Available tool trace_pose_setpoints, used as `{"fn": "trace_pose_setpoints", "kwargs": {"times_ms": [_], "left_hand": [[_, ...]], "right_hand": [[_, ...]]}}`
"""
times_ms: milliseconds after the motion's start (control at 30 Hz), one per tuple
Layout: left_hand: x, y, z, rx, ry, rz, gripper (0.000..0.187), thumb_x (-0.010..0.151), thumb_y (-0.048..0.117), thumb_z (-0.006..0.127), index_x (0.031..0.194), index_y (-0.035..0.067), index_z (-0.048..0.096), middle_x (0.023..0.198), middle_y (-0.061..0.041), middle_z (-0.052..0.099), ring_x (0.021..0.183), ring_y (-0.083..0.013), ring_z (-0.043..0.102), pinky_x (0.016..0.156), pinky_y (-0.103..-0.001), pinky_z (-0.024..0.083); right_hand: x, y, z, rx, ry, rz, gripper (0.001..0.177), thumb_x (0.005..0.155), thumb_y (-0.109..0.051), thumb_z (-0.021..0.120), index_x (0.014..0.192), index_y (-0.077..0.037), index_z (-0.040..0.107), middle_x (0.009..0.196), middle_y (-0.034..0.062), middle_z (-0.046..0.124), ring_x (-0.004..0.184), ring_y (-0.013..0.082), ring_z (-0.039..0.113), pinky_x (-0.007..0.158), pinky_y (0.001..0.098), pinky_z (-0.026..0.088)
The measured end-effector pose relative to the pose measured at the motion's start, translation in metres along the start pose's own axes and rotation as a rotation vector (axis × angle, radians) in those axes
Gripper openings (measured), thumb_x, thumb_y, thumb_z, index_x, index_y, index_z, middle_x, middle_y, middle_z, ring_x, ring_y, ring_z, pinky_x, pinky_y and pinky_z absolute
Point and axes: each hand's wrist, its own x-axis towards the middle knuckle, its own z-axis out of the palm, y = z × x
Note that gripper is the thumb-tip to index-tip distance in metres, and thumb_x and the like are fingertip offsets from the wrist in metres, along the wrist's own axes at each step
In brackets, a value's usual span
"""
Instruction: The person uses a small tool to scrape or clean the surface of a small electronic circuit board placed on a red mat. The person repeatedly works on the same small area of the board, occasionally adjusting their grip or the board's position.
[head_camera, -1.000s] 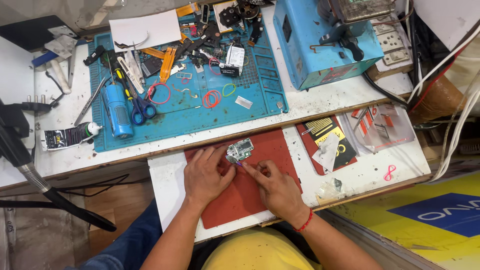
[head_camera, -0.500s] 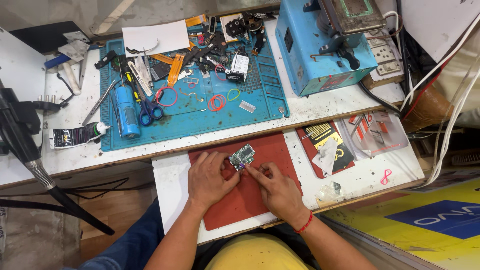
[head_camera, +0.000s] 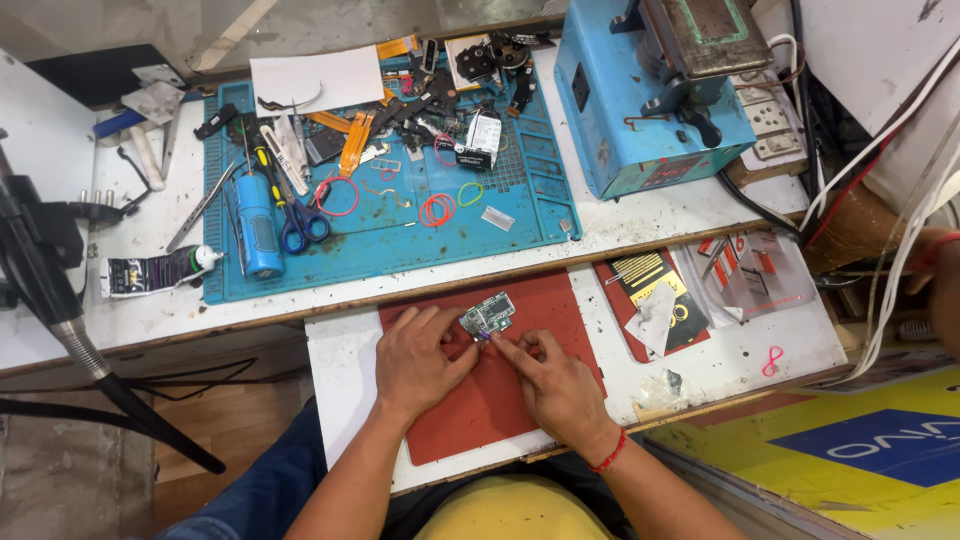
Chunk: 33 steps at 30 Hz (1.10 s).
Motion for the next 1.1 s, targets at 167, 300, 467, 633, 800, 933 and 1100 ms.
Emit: {"fn": "trace_pose_setpoints", "kwargs": {"times_ms": [167, 300, 467, 633, 800, 933, 1100], "left_hand": [[0.001, 0.002, -0.001, 0.024, 0.007, 0.006, 0.039, 0.068, 0.027, 0.086, 0.103, 0.012, 0.075, 0.075, 0.002, 0.065, 0.076, -0.0223, 0.062, 0.064, -0.038, 0.052], [-0.003, 0.002, 0.0, -0.002, 0.028, 0.025, 0.037, 0.068, 0.026, 0.084, 0.102, 0.014, 0.074, 0.079, 0.003, 0.067, 0.078, -0.0213, 0.064, 0.066, -0.037, 0.053], [0.002, 0.003, -0.002, 0.008, -0.021, -0.022, 0.036, 0.068, 0.027, 0.085, 0.101, 0.016, 0.076, 0.074, 0.001, 0.066, 0.075, -0.021, 0.064, 0.064, -0.037, 0.052], [0.001, 0.001, -0.001, -0.01, 0.015, 0.027, 0.038, 0.069, 0.027, 0.084, 0.104, 0.015, 0.075, 0.076, 0.003, 0.065, 0.074, -0.0204, 0.063, 0.063, -0.037, 0.052], [0.002, 0.001, -0.001, 0.014, 0.011, 0.008, 0.035, 0.068, 0.03, 0.087, 0.098, 0.014, 0.075, 0.073, 0.0, 0.063, 0.073, -0.022, 0.061, 0.061, -0.038, 0.05], [0.003, 0.002, 0.003, 0.006, 0.047, -0.005, 0.036, 0.067, 0.033, 0.089, 0.093, 0.014, 0.074, 0.07, -0.001, 0.061, 0.071, -0.0226, 0.061, 0.059, -0.039, 0.049], [-0.001, -0.002, 0.006, 0.019, 0.065, -0.015, 0.035, 0.068, 0.033, 0.088, 0.093, 0.015, 0.071, 0.073, 0.001, 0.063, 0.073, -0.0225, 0.062, 0.062, -0.039, 0.05]], "right_hand": [[0.0, 0.0, -0.001, 0.009, 0.01, 0.001, 0.053, 0.088, -0.002, 0.064, 0.136, -0.024, 0.066, 0.109, 0.0086, 0.061, 0.085, 0.0273, 0.07, 0.063, 0.0411, 0.058], [-0.006, 0.001, 0.001, 0.042, 0.062, -0.04, 0.053, 0.088, -0.001, 0.065, 0.136, -0.022, 0.066, 0.11, 0.0096, 0.061, 0.087, 0.0293, 0.07, 0.065, 0.0423, 0.058], [-0.003, 0.003, 0.0, 0.044, 0.052, -0.021, 0.058, 0.084, 0.002, 0.063, 0.137, -0.023, 0.065, 0.11, 0.0087, 0.062, 0.086, 0.0289, 0.07, 0.064, 0.0418, 0.058], [-0.003, 0.005, 0.002, 0.072, 0.069, -0.023, 0.059, 0.084, 0.003, 0.061, 0.138, -0.022, 0.063, 0.111, 0.0094, 0.061, 0.088, 0.0291, 0.07, 0.065, 0.0415, 0.058], [-0.005, -0.004, 0.003, 0.049, 0.118, 0.048, 0.053, 0.089, -0.002, 0.062, 0.137, -0.025, 0.065, 0.11, 0.0087, 0.062, 0.083, 0.0313, 0.07, 0.065, 0.0428, 0.057], [0.003, -0.01, 0.0, -0.136, 0.013, 0.158, 0.058, 0.087, -0.002, 0.056, 0.138, -0.027, 0.065, 0.108, 0.0102, 0.06, 0.076, 0.0336, 0.069, 0.061, 0.0462, 0.056], [0.013, -0.006, -0.009, -0.189, -0.16, 0.11, 0.059, 0.088, -0.004, 0.053, 0.143, -0.024, 0.059, 0.109, 0.0117, 0.058, 0.07, 0.0351, 0.067, 0.059, 0.0468, 0.055]]}}
